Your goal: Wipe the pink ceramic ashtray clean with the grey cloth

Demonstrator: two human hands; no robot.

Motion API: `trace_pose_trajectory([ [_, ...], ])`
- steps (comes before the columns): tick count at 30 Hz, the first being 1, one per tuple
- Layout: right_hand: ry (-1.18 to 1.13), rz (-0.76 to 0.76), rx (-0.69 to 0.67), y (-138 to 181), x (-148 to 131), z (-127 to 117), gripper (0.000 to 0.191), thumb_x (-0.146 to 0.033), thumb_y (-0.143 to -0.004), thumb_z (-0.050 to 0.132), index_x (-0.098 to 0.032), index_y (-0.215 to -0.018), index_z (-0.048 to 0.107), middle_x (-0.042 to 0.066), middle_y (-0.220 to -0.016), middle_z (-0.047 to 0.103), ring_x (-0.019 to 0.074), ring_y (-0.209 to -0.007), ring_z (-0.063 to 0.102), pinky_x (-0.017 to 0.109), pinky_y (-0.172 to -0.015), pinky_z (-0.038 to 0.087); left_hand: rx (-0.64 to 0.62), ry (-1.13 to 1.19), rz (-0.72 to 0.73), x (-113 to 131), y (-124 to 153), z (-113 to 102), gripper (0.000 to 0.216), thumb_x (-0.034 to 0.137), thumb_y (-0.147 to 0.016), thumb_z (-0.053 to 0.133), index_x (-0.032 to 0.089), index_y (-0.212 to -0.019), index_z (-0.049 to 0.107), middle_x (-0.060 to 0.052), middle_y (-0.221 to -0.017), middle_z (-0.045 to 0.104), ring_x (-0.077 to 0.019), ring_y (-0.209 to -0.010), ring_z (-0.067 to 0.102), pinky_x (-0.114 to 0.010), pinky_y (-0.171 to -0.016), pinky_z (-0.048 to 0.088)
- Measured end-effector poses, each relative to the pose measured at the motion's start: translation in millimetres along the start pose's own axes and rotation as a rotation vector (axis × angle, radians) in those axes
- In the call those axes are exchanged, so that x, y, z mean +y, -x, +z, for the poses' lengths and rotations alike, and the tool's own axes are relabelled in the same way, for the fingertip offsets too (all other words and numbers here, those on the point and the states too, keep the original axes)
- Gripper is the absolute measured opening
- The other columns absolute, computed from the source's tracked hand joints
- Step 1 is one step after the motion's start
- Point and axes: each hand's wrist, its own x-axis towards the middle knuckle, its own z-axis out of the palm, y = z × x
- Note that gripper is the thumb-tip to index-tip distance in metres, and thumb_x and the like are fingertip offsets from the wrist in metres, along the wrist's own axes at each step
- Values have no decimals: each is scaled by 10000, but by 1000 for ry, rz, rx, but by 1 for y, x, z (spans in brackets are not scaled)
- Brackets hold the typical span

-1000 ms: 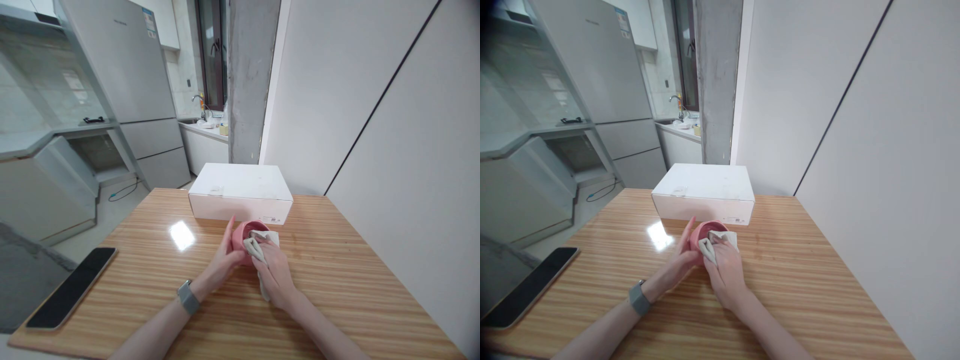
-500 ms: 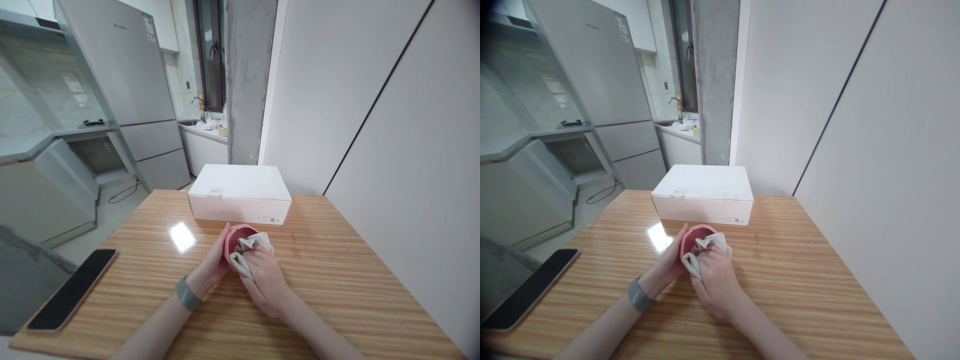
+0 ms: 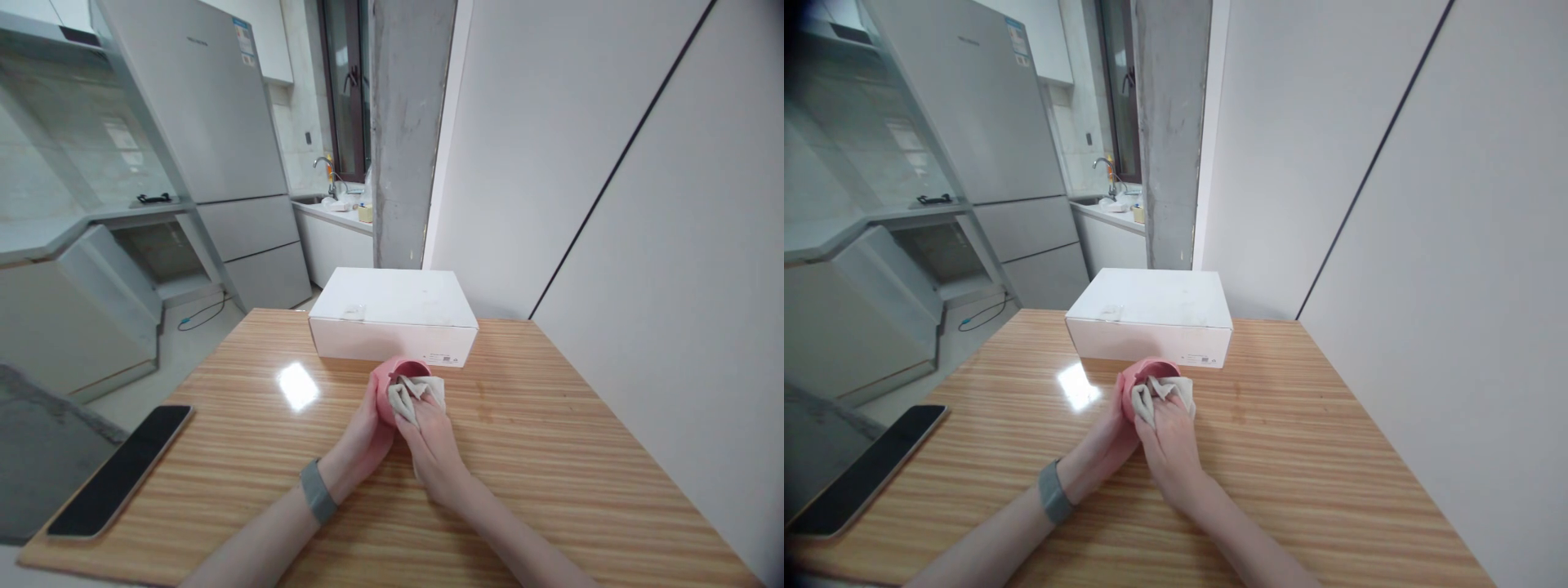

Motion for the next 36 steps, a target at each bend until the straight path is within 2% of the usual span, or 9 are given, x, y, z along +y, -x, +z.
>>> trace_pose_trajectory([
  [2, -23, -2, 0, -2, 2, -3, 293, -206, -944, 355, -173, -1078, 614, 115, -1095, 695, 277, -1043, 588, 453, -936, 432, -53, -10, 16, 0, -1, -1, 655, 618, -921, 355, 137, -1319, 554, -122, -1396, 545, -243, -1361, 420, -373, -1176, 248],
  [5, -17, -17, -18, -8, 3, -9, 279, -208, -943, 364, -176, -1027, 628, 105, -1047, 702, 271, -1004, 589, 445, -925, 438, -109, -57, 43, 3, 0, 2, 642, 612, -921, 369, 155, -1340, 537, -110, -1435, 506, -241, -1384, 384, -370, -1184, 229],
  [10, 81, -98, -106, -17, 4, -21, 302, -234, -966, 338, -209, -947, 639, 72, -914, 698, 243, -923, 586, 406, -885, 442, -69, -135, 62, 15, 1, 10, 521, 523, -903, 505, 211, -1317, 563, -75, -1399, 550, -236, -1352, 429, -357, -1143, 300],
  [13, 110, -134, -151, -18, 3, -29, 319, -259, -979, 321, -218, -948, 635, 65, -920, 692, 227, -890, 581, 378, -849, 444, -61, -147, -18, 22, 1, 7, 441, 407, -905, 531, 203, -1292, 587, -74, -1332, 610, -250, -1283, 509, -361, -1057, 404],
  [17, 83, -180, -223, -15, 0, -36, 328, -266, -983, 304, -228, -890, 616, 48, -868, 676, 214, -829, 565, 362, -816, 447, -2, -155, -169, 28, 0, -3, 561, 565, -879, 506, 127, -1198, 653, -128, -1156, 706, -282, -1121, 629, -356, -946, 480],
  [21, 43, -196, -274, -10, -6, -39, 302, -262, -980, 311, -229, -873, 591, 45, -862, 661, 215, -807, 556, 372, -817, 445, 0, -156, -167, 27, -3, -8, 651, 638, -866, 471, 89, -1151, 674, -147, -1092, 727, -295, -1109, 637, -393, -1021, 426],
  [24, 35, -206, -281, -9, -10, -38, 282, -258, -980, 319, -231, -894, 587, 54, -900, 667, 221, -831, 558, 383, -840, 439, 16, -157, -144, 24, -5, -6, 567, 571, -888, 488, 92, -1109, 695, -124, -1066, 740, -274, -1096, 646, -381, -1051, 400],
  [30, 48, -195, -268, -10, -8, -32, 305, -273, -994, 296, -221, -886, 576, 53, -898, 667, 213, -830, 554, 376, -843, 431, 139, -143, -54, 17, -7, -1, 416, 477, -835, 602, 102, -948, 744, -97, -962, 766, -276, -1024, 676, -380, -1065, 384],
  [36, 56, -182, -293, -9, -8, -28, 349, -266, -992, 286, -205, -769, 548, 61, -848, 654, 217, -827, 542, 390, -841, 425, 30, -177, -165, 17, -4, 2, 491, 508, -849, 544, 83, -1004, 736, -112, -1003, 758, -295, -1101, 644, -393, -1105, 341],
])
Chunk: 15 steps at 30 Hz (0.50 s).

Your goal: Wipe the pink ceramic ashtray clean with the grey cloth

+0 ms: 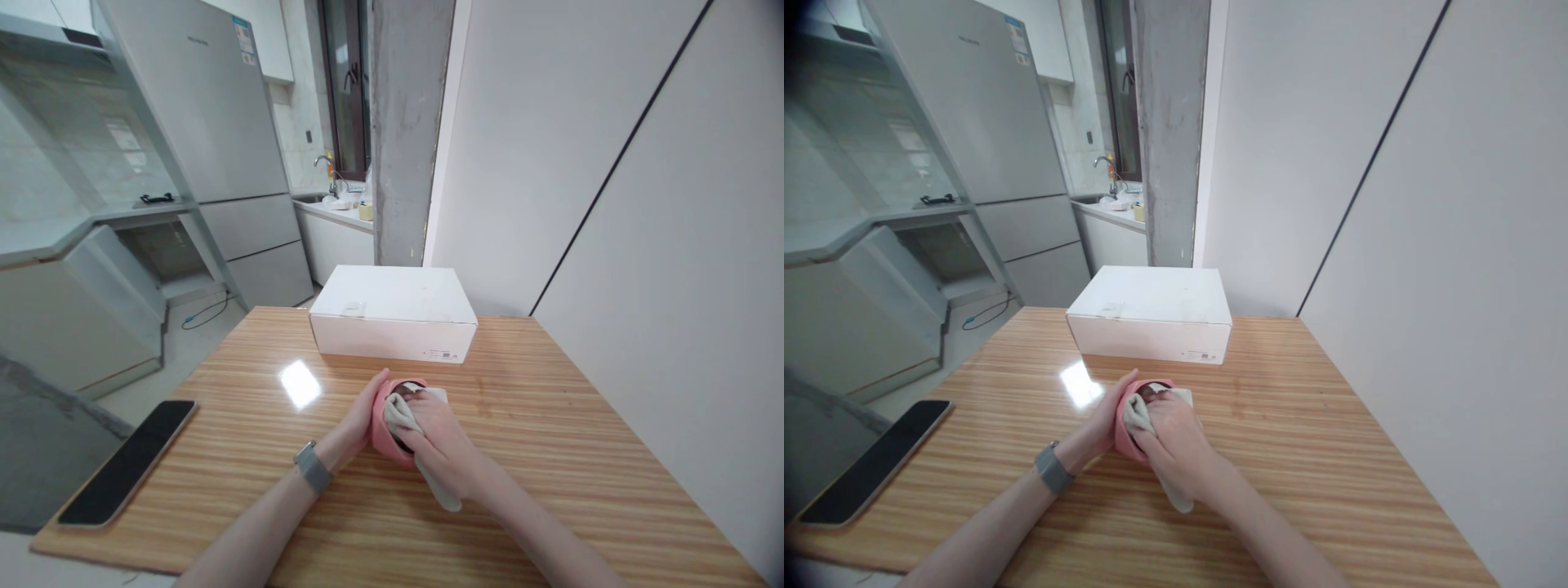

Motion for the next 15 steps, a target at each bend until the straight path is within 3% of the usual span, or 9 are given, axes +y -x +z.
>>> trace_pose_trajectory([
  [8, -32, -13, -54, -4, 8, -10, 300, -235, -975, 322, -210, -748, 516, 45, -849, 629, 207, -822, 538, 373, -831, 429, -55, -31, 31, 0, -4, -10, 526, 525, -864, 550, 106, -1152, 683, -121, -1119, 723, -280, -1132, 626, -377, -1069, 379],
  [15, -49, 2, -33, -6, 13, -12, 258, -227, -974, 338, -215, -834, 554, 43, -936, 655, 218, -896, 550, 380, -892, 421, 162, -102, 158, 2, -2, -11, 509, 525, -860, 573, 118, -1147, 677, -129, -1152, 707, -259, -1075, 644, -350, -953, 467],
])
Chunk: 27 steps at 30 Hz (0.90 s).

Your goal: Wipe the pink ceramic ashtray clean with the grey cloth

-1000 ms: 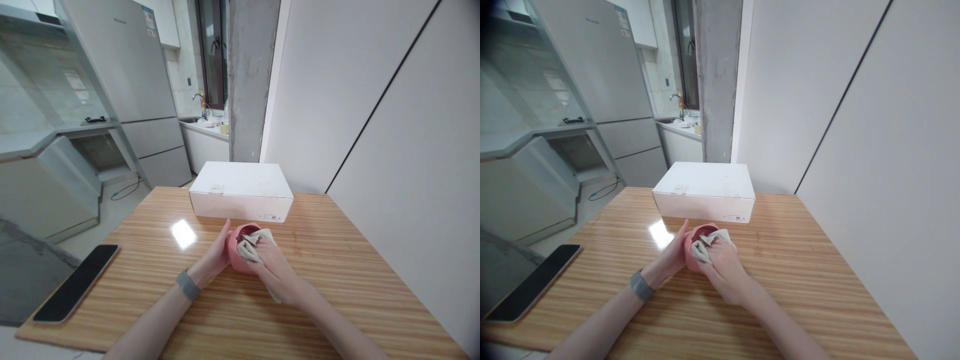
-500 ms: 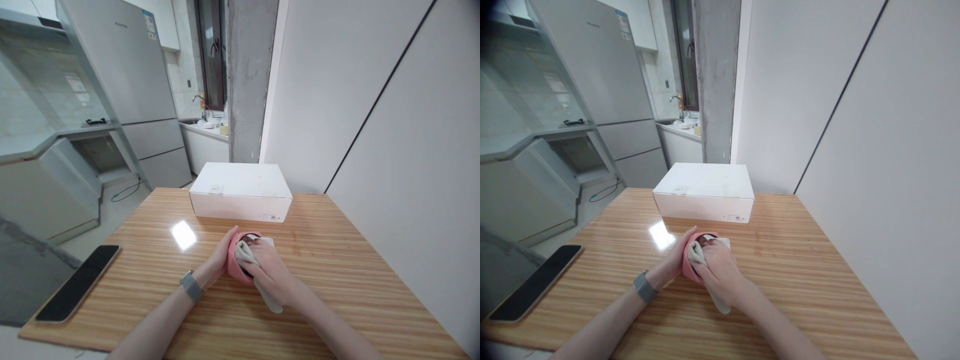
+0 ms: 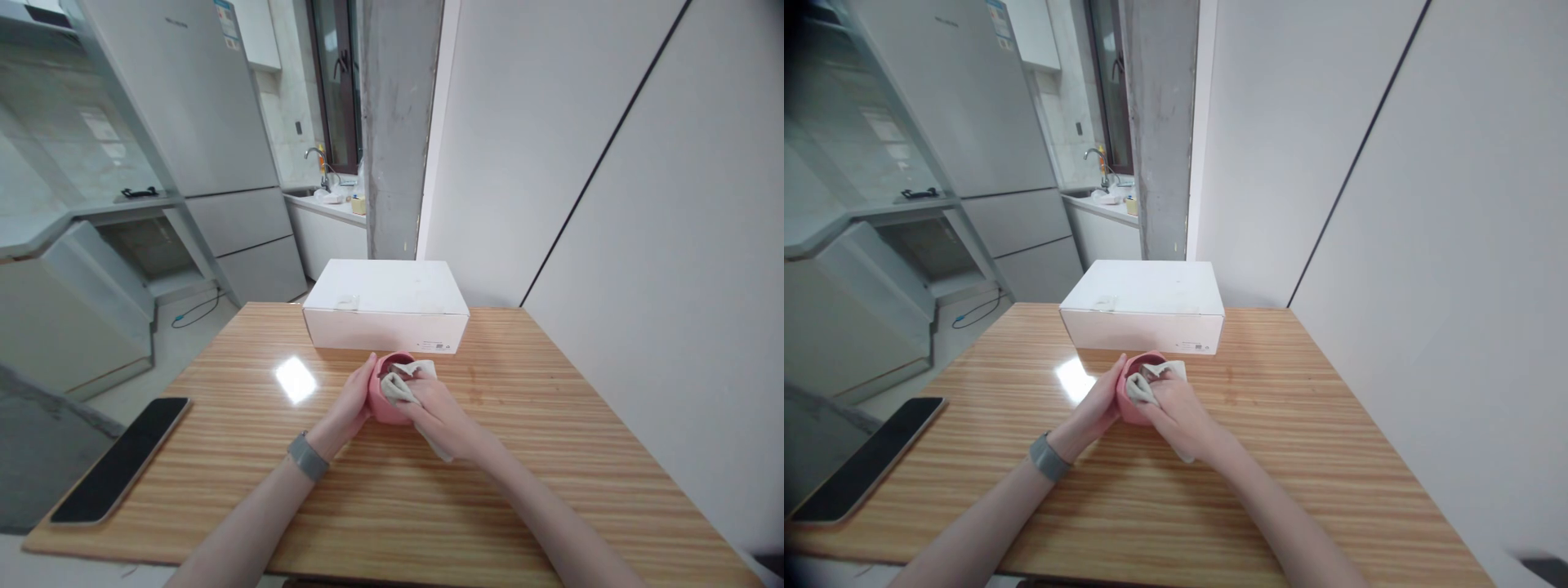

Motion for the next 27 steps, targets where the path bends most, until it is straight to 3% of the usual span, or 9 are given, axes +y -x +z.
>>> trace_pose_trajectory([
  [8, 54, 60, 39, -1, 11, 13, 301, -215, -975, 317, -219, -802, 563, 38, -888, 666, 218, -870, 549, 376, -882, 402, 21, 123, 79, -6, -2, 8, 432, 411, -881, 556, 130, -1197, 644, -110, -1143, 708, -228, -1013, 656, -324, -895, 497],
  [16, 121, 71, 63, -8, 0, 18, 293, -211, -978, 335, -208, -901, 618, 50, -890, 688, 215, -859, 569, 383, -895, 373, -89, 302, 73, -5, 6, 17, 503, 504, -935, 413, 136, -1186, 648, -106, -1202, 680, -231, -1191, 579, -330, -1066, 400],
  [22, 203, 60, 75, -6, -1, 21, 283, -238, -968, 361, -188, -901, 631, 81, -866, 690, 228, -855, 574, 388, -874, 369, -115, 231, 30, -10, 3, 15, 593, 574, -938, 364, 121, -1196, 647, -139, -1230, 664, -259, -1241, 545, -374, -1118, 342],
  [27, 192, 37, 61, -3, 0, 21, 297, -220, -966, 338, -193, -870, 618, 81, -872, 688, 224, -852, 562, 386, -857, 373, -84, 133, 83, -8, 5, 10, 560, 564, -920, 435, 129, -1195, 655, -132, -1240, 663, -255, -1229, 557, -335, -1060, 401],
])
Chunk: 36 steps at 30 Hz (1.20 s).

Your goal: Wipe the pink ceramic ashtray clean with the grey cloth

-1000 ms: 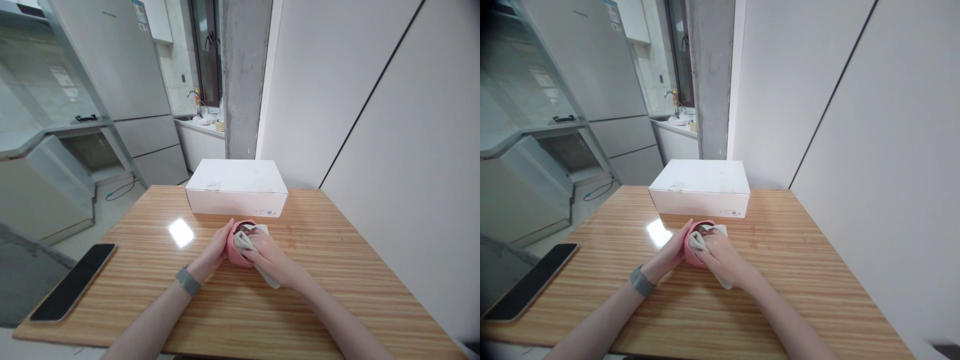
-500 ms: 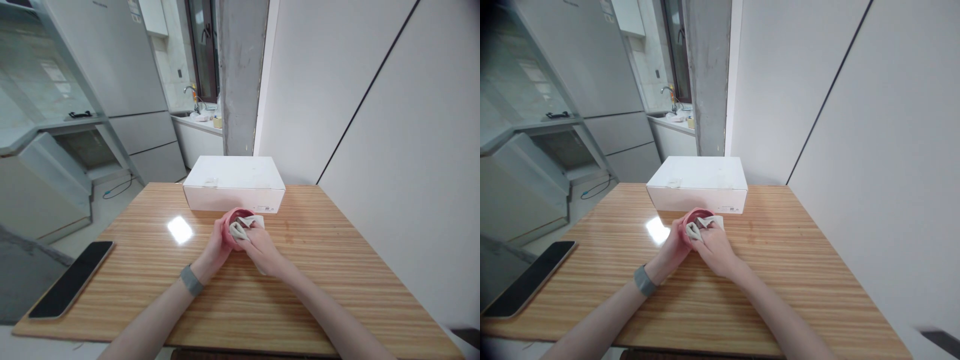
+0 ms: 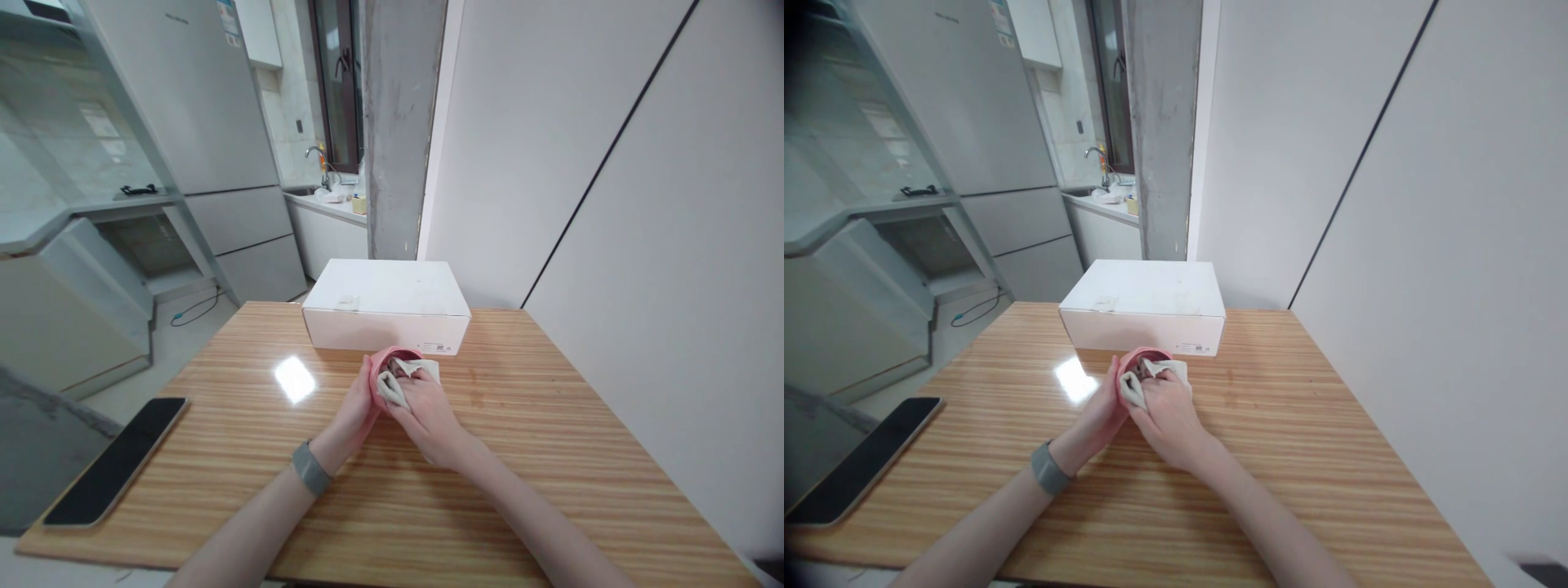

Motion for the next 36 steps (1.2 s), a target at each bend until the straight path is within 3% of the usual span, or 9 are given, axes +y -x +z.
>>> trace_pose_trajectory([
  [6, -187, 1, 23, -1, 9, -12, 250, -226, -945, 354, -208, -799, 556, 59, -861, 664, 219, -834, 546, 375, -847, 391, 66, -140, -105, 8, 2, -3, 525, 526, -875, 547, 157, -1239, 630, -126, -1188, 691, -269, -1048, 659, -316, -774, 545],
  [11, -239, -33, -49, -1, 16, -21, 246, -223, -921, 361, -211, -735, 522, 44, -868, 633, 211, -832, 525, 366, -841, 397, -108, -64, -170, 8, -4, -5, 607, 598, -905, 427, 135, -1241, 631, -135, -1253, 655, -274, -1136, 616, -340, -910, 505],
  [17, -208, -54, -110, 2, 23, -21, 268, -255, -932, 353, -214, -743, 540, 42, -857, 619, 219, -852, 511, 373, -861, 394, -121, -66, -143, 3, -4, -8, 493, 480, -906, 532, 138, -1249, 622, -141, -1300, 623, -257, -1165, 596, -337, -970, 470],
  [25, -191, -8, -76, 0, 24, -20, 263, -237, -940, 338, -214, -766, 534, 36, -853, 623, 211, -851, 524, 360, -880, 392, -12, 1, -90, 4, -3, -3, 453, 440, -878, 601, 116, -1191, 649, -154, -1216, 667, -255, -1121, 616, -353, -971, 472],
  [31, -120, 30, 8, 0, 19, -14, 281, -243, -952, 355, -223, -744, 544, 23, -786, 624, 209, -823, 539, 359, -881, 405, -108, 76, -139, 2, 0, -1, 458, 465, -903, 548, 177, -1252, 617, -115, -1295, 626, -249, -1217, 559, -352, -1025, 438],
  [36, -107, 11, 1, 0, 18, -17, 266, -225, -929, 374, -220, -727, 547, 22, -763, 629, 208, -800, 548, 348, -857, 416, -115, 99, -144, -1, 0, 2, 473, 498, -926, 480, 206, -1278, 598, -89, -1299, 628, -241, -1262, 526, -347, -1068, 403],
])
